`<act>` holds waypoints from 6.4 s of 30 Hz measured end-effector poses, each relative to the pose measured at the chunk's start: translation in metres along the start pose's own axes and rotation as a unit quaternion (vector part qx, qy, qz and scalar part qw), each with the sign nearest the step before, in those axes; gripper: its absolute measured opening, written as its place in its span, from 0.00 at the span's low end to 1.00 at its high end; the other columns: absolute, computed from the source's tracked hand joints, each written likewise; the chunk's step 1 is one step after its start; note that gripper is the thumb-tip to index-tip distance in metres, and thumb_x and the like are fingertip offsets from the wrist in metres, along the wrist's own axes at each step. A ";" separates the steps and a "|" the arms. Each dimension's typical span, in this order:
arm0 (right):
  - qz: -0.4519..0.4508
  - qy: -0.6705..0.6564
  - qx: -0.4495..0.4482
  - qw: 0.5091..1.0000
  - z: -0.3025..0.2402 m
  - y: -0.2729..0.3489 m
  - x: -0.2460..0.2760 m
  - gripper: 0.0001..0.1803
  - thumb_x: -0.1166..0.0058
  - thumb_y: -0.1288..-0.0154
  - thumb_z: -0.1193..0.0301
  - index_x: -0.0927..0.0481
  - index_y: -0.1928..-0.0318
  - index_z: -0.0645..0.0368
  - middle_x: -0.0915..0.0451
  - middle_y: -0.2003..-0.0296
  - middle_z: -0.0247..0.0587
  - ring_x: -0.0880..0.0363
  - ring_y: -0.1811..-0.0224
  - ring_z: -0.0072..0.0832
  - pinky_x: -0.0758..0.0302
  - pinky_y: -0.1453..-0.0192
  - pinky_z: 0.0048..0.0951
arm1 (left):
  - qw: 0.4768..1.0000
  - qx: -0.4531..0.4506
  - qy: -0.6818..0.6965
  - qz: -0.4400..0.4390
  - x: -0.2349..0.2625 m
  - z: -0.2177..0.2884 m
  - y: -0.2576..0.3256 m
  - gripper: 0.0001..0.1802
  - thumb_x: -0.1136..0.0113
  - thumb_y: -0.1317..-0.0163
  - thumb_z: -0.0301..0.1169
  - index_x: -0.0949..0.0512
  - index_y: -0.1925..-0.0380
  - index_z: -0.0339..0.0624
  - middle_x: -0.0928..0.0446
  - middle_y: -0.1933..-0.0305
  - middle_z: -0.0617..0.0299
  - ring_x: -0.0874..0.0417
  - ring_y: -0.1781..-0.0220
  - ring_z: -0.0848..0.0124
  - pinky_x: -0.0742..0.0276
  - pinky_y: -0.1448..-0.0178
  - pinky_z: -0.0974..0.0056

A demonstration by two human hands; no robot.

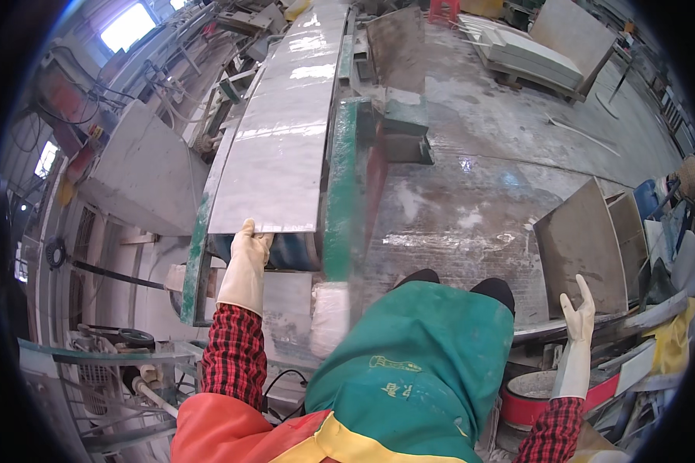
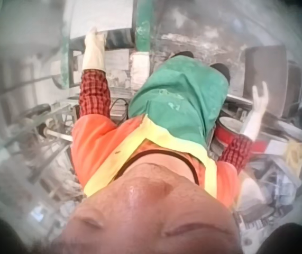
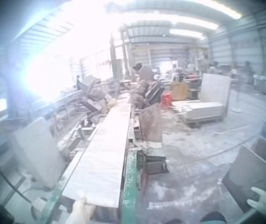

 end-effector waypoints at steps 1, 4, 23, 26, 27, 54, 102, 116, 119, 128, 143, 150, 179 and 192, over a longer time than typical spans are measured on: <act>-0.003 0.002 0.000 1.000 -0.004 0.002 0.001 0.34 0.38 0.42 0.76 0.32 0.35 0.66 0.30 0.36 0.50 0.35 0.31 0.37 0.42 0.27 0.35 | 1.000 -0.007 0.013 -0.005 0.002 0.001 -0.003 0.17 0.49 0.29 0.32 0.34 0.48 0.30 0.29 0.42 0.46 0.22 0.45 0.46 0.19 0.43 0.41; -0.006 0.018 0.000 1.000 -0.012 0.013 0.005 0.34 0.39 0.42 0.77 0.32 0.35 0.67 0.30 0.36 0.50 0.33 0.33 0.38 0.40 0.28 0.34 | 0.999 -0.024 0.026 -0.006 0.007 0.002 -0.006 0.15 0.48 0.29 0.34 0.32 0.50 0.34 0.28 0.44 0.48 0.21 0.47 0.48 0.18 0.45 0.43; 0.056 0.017 -0.024 0.998 0.028 0.059 0.054 0.33 0.40 0.41 0.74 0.32 0.35 0.67 0.29 0.36 0.51 0.34 0.32 0.38 0.42 0.27 0.33 | 0.963 -0.022 -0.269 -0.004 -0.006 0.029 0.019 0.14 0.44 0.31 0.36 0.25 0.56 0.35 0.22 0.55 0.50 0.18 0.56 0.62 0.13 0.56 0.61; 0.102 0.038 -0.063 0.992 0.040 0.073 0.077 0.30 0.42 0.38 0.75 0.32 0.35 0.67 0.29 0.36 0.50 0.34 0.32 0.37 0.42 0.27 0.33 | 0.985 -0.003 -0.171 -0.023 -0.003 0.028 0.025 0.14 0.42 0.32 0.38 0.25 0.61 0.37 0.21 0.60 0.54 0.18 0.63 0.68 0.14 0.65 0.68; 0.116 0.054 -0.078 0.989 0.051 0.078 0.087 0.30 0.43 0.38 0.75 0.32 0.35 0.66 0.30 0.36 0.50 0.34 0.32 0.37 0.42 0.27 0.33 | 0.991 0.000 -0.130 -0.022 -0.003 0.026 0.028 0.13 0.43 0.32 0.37 0.25 0.60 0.37 0.22 0.60 0.55 0.18 0.63 0.68 0.14 0.65 0.68; 0.191 0.502 -0.242 0.808 0.181 0.164 0.170 0.36 0.58 0.28 0.47 0.35 0.33 0.63 0.36 0.33 0.53 0.40 0.29 0.45 0.45 0.26 0.40 | 0.234 -0.283 -0.920 -0.137 -0.137 -0.010 0.094 0.57 0.32 0.57 0.17 0.51 0.27 0.54 0.53 0.21 0.63 0.47 0.23 0.55 0.41 0.23 0.58; 0.190 0.368 -0.532 0.739 0.099 0.160 0.168 0.46 0.46 0.45 0.35 0.37 0.30 0.41 0.36 0.31 0.41 0.38 0.31 0.47 0.39 0.31 0.51 | 0.241 -0.233 -0.923 -0.191 -0.155 -0.007 0.065 0.61 0.32 0.60 0.15 0.55 0.26 0.48 0.56 0.21 0.54 0.52 0.21 0.54 0.50 0.20 0.59; 0.237 0.351 -0.411 0.807 0.106 0.174 0.148 0.39 0.38 0.42 0.55 0.34 0.33 0.56 0.33 0.34 0.48 0.36 0.32 0.46 0.40 0.29 0.42 | 0.234 -0.252 -0.917 -0.200 -0.156 -0.008 0.059 0.56 0.31 0.54 0.21 0.53 0.27 0.47 0.53 0.21 0.55 0.50 0.22 0.51 0.49 0.21 0.55; 0.230 0.345 -0.416 0.809 0.091 0.175 0.140 0.37 0.40 0.41 0.55 0.33 0.33 0.56 0.32 0.35 0.48 0.35 0.33 0.45 0.39 0.30 0.41 | 0.237 -0.250 -0.918 -0.197 -0.156 -0.006 0.058 0.56 0.31 0.54 0.21 0.52 0.27 0.47 0.53 0.21 0.55 0.50 0.22 0.51 0.49 0.21 0.55; 0.211 0.283 -0.438 0.827 0.143 0.202 0.153 0.47 0.39 0.46 0.41 0.32 0.35 0.62 0.28 0.40 0.57 0.30 0.37 0.49 0.35 0.33 0.43 | 0.293 -0.264 -0.892 -0.223 -0.160 -0.005 0.058 0.58 0.31 0.61 0.14 0.49 0.28 0.48 0.53 0.22 0.54 0.51 0.21 0.52 0.51 0.20 0.58; 0.309 -0.266 -0.285 0.867 0.209 0.201 0.201 0.46 0.38 0.57 0.60 0.34 0.33 0.59 0.33 0.36 0.53 0.35 0.34 0.43 0.38 0.33 0.41 | 0.735 -0.405 -0.476 -0.263 -0.117 0.019 0.047 0.29 0.45 0.43 0.18 0.31 0.38 0.37 0.28 0.36 0.49 0.31 0.31 0.62 0.39 0.28 0.64; 0.414 -0.361 -0.349 0.759 0.030 0.105 0.168 0.42 0.35 0.52 0.49 0.31 0.37 0.48 0.35 0.34 0.34 0.40 0.32 0.34 0.37 0.37 0.49 | 0.776 -0.456 -0.369 -0.232 -0.106 -0.026 0.121 0.18 0.44 0.37 0.18 0.30 0.46 0.33 0.25 0.40 0.50 0.25 0.36 0.64 0.33 0.31 0.64; -0.244 0.091 0.605 0.752 -0.453 0.008 -0.264 0.32 0.29 0.59 0.65 0.26 0.51 0.55 0.27 0.50 0.40 0.27 0.46 0.39 0.30 0.40 0.38 | 0.996 -0.012 0.049 -0.076 -0.019 0.000 0.111 0.19 0.49 0.31 0.25 0.36 0.41 0.36 0.28 0.42 0.45 0.21 0.45 0.51 0.19 0.43 0.41; -0.132 0.077 0.236 0.960 -0.167 -0.076 -0.102 0.34 0.32 0.52 0.74 0.26 0.41 0.63 0.27 0.39 0.54 0.31 0.34 0.43 0.34 0.30 0.36 | 0.998 -0.028 0.060 -0.002 0.006 -0.009 0.048 0.19 0.45 0.33 0.24 0.33 0.44 0.39 0.26 0.48 0.48 0.18 0.51 0.51 0.16 0.51 0.41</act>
Point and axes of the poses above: each hand's wrist, its own y-axis away from the middle knuckle, its own x-axis out of the back of the hand, z = x × y, the point moved 6 cm from there along -y, towards the middle knuckle
